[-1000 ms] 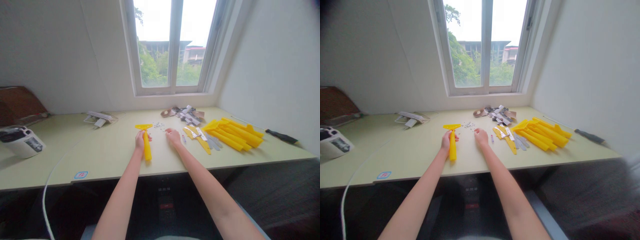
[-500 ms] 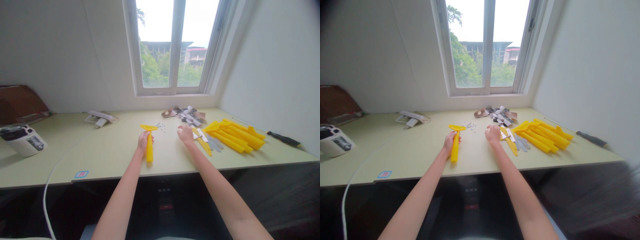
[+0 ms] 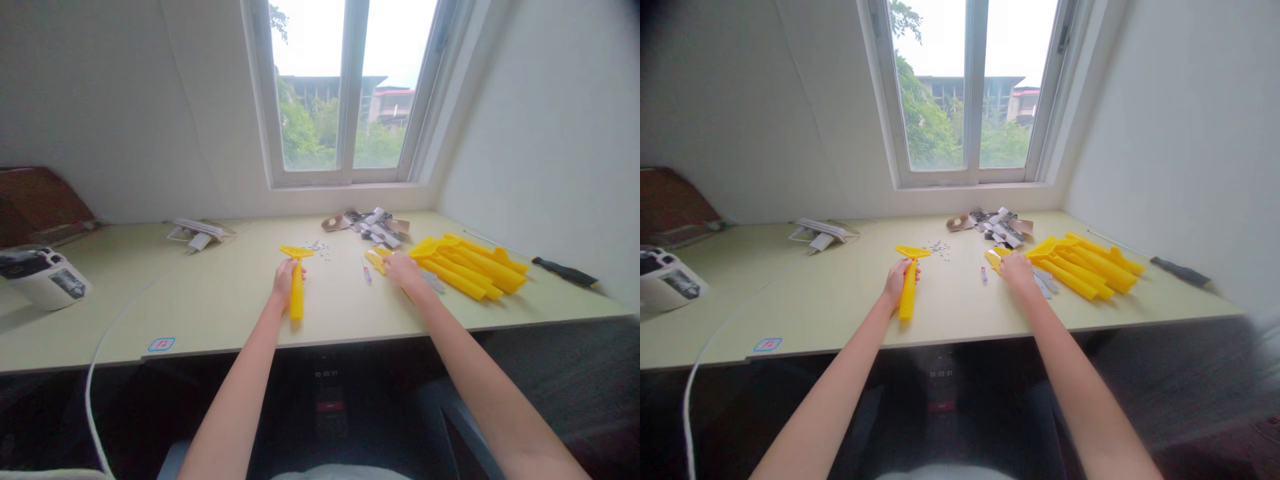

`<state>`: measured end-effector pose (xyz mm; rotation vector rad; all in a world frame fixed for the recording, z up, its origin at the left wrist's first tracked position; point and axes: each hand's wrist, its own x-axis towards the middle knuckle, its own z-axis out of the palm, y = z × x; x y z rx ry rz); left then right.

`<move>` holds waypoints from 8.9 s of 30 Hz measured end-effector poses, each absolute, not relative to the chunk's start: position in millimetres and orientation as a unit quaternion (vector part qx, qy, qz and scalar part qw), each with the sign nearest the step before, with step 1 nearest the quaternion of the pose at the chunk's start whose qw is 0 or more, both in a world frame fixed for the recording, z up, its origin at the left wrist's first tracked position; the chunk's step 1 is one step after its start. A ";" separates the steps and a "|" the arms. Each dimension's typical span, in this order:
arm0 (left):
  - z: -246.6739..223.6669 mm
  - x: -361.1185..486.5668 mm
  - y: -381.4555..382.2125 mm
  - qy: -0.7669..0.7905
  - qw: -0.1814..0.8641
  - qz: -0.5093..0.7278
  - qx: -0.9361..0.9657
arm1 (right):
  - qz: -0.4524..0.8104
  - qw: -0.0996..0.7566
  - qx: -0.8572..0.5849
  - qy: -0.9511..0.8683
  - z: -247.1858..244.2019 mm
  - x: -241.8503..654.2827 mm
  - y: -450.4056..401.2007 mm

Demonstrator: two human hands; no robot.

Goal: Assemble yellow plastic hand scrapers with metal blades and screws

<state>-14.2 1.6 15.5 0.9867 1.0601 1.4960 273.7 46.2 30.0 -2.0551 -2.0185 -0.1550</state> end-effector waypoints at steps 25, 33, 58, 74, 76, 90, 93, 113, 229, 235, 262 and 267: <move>16.0 -11.7 -1.9 0.440 0.521 0.593 0.429 | -0.067 0.138 -0.777 -0.611 34.3 254.4 48.5; 16.0 -8.3 -4.8 0.434 0.522 0.577 0.454 | -0.052 0.271 -0.777 -0.566 27.9 262.7 44.9; 17.1 10.5 13.4 0.435 0.548 0.595 0.395 | 0.556 0.560 -0.360 -0.498 19.8 171.3 36.5; 12.3 15.1 10.5 0.428 0.528 0.601 0.421 | 0.447 0.502 -0.418 -0.611 15.6 172.4 30.9; 12.7 15.2 10.1 0.426 0.527 0.601 0.423 | 0.444 0.494 -0.419 -0.619 17.6 172.4 28.6; 14.1 14.9 9.3 0.426 0.530 0.602 0.419 | 0.423 0.499 -0.445 -0.612 20.0 174.3 27.5; 14.9 15.1 8.6 0.427 0.530 0.599 0.421 | 0.448 0.503 -0.424 -0.605 22.0 173.0 26.6; 14.5 17.1 4.5 0.421 0.574 0.587 0.386 | 0.494 0.564 -0.454 -0.483 20.3 179.0 32.7; 5.5 13.6 16.0 0.453 0.465 0.660 0.377 | 0.415 0.442 -0.463 -0.646 18.0 167.0 23.4; 8.7 8.8 13.0 0.518 0.408 0.678 0.324 | 0.201 0.444 -0.549 -0.679 4.3 172.8 42.4; -1.1 10.1 17.7 0.533 0.378 0.642 0.402 | -0.120 0.217 -0.732 -0.635 8.7 239.2 52.6; 2.5 12.0 14.3 0.529 0.386 0.639 0.404 | -0.099 0.264 -0.744 -0.605 11.1 231.1 47.7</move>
